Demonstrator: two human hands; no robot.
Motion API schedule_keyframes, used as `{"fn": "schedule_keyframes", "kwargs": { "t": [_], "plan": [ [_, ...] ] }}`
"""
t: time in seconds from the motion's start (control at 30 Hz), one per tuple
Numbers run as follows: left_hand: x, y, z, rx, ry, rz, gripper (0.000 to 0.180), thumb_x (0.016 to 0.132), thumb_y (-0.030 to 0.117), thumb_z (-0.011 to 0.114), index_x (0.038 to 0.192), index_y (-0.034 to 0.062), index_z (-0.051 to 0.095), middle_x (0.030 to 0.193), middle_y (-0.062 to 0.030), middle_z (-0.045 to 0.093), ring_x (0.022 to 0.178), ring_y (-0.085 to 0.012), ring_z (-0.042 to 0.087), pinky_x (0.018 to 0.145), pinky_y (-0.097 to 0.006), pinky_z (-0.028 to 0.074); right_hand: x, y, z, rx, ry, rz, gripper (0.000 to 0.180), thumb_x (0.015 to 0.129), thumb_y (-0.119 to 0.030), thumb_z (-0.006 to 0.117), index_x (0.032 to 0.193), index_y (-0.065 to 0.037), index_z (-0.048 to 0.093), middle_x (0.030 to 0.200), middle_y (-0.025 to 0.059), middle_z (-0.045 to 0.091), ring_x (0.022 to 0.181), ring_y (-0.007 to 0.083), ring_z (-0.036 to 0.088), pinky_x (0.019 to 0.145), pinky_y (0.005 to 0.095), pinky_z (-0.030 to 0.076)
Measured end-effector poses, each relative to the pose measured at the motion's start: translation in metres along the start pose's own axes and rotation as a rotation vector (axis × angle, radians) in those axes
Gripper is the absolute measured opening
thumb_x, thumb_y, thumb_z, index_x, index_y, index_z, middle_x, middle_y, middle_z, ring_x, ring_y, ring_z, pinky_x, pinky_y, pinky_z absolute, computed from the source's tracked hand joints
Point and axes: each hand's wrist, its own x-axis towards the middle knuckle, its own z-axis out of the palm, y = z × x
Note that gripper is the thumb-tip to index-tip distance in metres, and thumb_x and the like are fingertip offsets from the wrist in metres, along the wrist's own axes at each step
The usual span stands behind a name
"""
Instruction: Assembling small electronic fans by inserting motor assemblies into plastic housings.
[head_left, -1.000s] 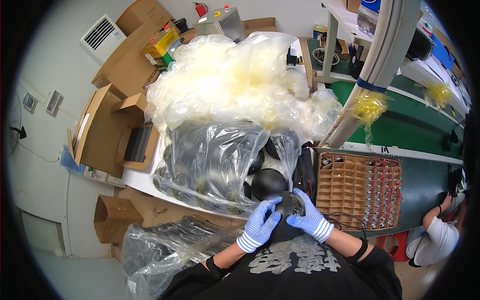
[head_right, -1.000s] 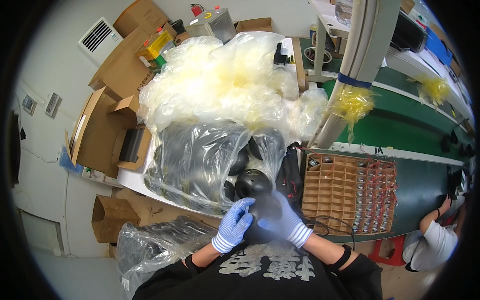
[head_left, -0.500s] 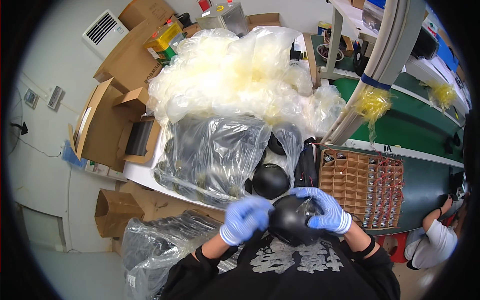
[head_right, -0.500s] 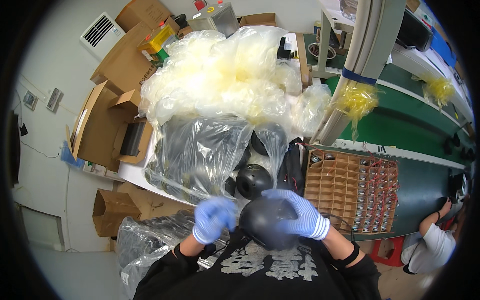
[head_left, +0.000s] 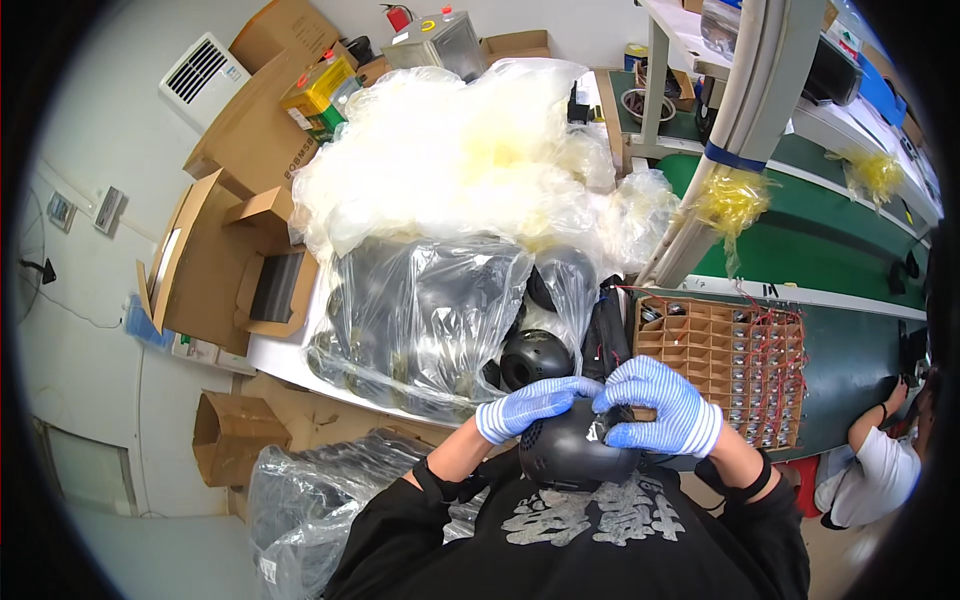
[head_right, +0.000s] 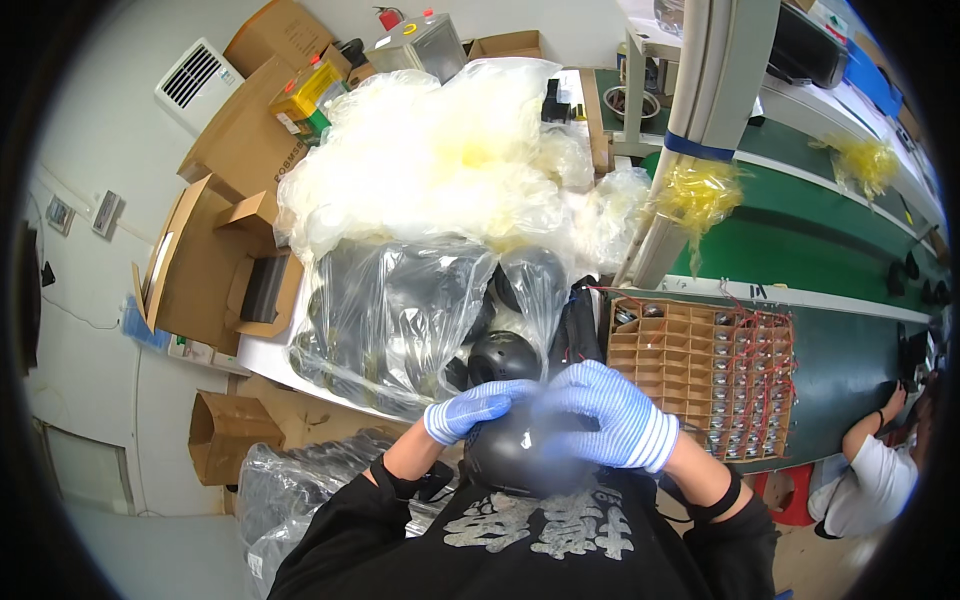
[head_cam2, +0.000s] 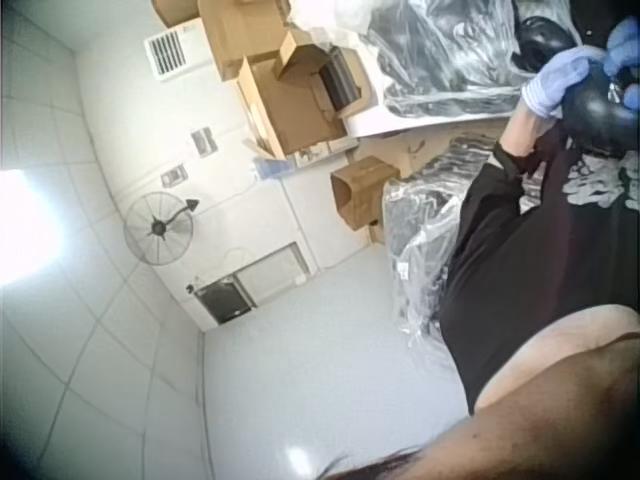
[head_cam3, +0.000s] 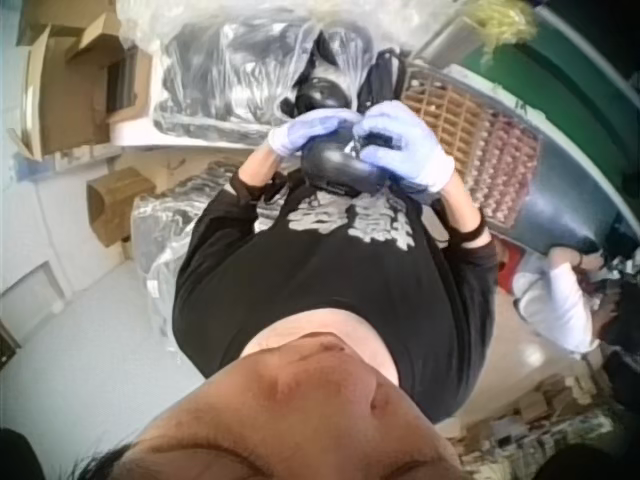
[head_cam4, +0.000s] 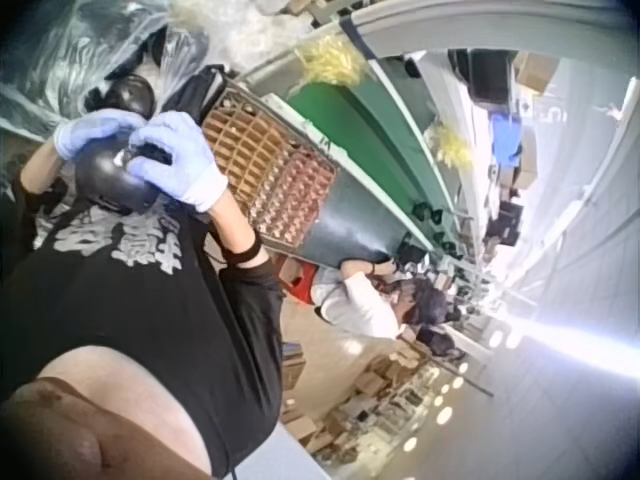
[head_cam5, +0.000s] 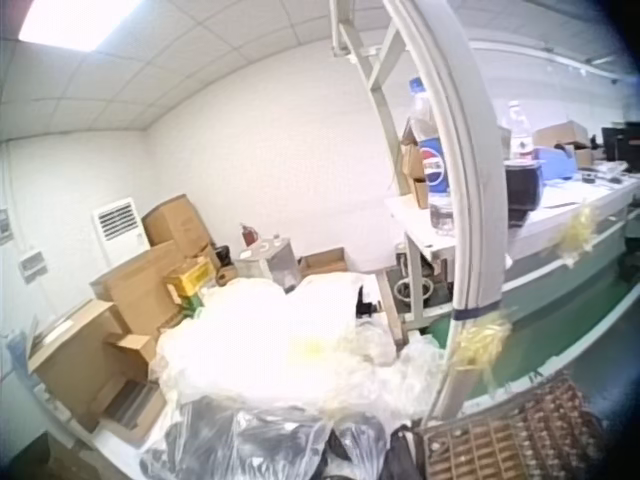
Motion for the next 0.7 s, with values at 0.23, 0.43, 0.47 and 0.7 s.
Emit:
{"fn": "schedule_keyframes", "kwargs": {
  "t": [0.23,0.43,0.47,0.7],
  "plan": [
    [0.020,0.006,-0.004,-0.140,-0.208,-0.146,0.038,0.096,0.019,0.044,0.126,-0.0044,0.046,0.118,-0.0138,0.057,0.108,-0.0177,0.055,0.099,-0.030,0.042,0.024,-0.015,-0.024,-0.003,-0.262,-0.324,0.015,0.075,-0.022,0.066,0.084,-0.010,0.066,0.088,0.0058,0.061,0.083,0.0269,0.057,0.074,0.0375,0.045],
    [0.024,-0.012,-0.009,-0.184,-0.301,-0.058,0.049,0.089,0.027,0.054,0.123,-0.0084,0.048,0.121,-0.0160,0.055,0.113,-0.0199,0.052,0.102,-0.032,0.035,0.012,-0.003,-0.008,0.059,-0.225,-0.430,0.013,0.080,-0.019,0.065,0.083,-0.007,0.060,0.083,0.0063,0.059,0.076,0.0269,0.056,0.069,0.0362,0.044],
    [0.018,-0.018,-0.009,-0.188,-0.298,-0.057,0.049,0.089,0.027,0.054,0.123,-0.0084,0.048,0.121,-0.0160,0.055,0.113,-0.0199,0.052,0.102,-0.032,0.035,0.005,-0.002,-0.007,0.062,-0.229,-0.429,0.013,0.080,-0.019,0.065,0.083,-0.007,0.060,0.083,0.0063,0.059,0.076,0.0269,0.056,0.069,0.0362,0.044],
    [0.005,-0.046,-0.007,-0.129,-0.160,-0.130,0.057,0.082,0.033,0.062,0.122,-0.0067,0.052,0.124,-0.0175,0.054,0.115,-0.0248,0.050,0.103,-0.034,0.032,-0.040,0.005,0.009,0.499,-0.047,0.017,0.024,0.082,-0.024,0.067,0.079,-0.002,0.060,0.078,0.0087,0.059,0.073,0.0226,0.056,0.069,0.0334,0.046]
  ]
}}
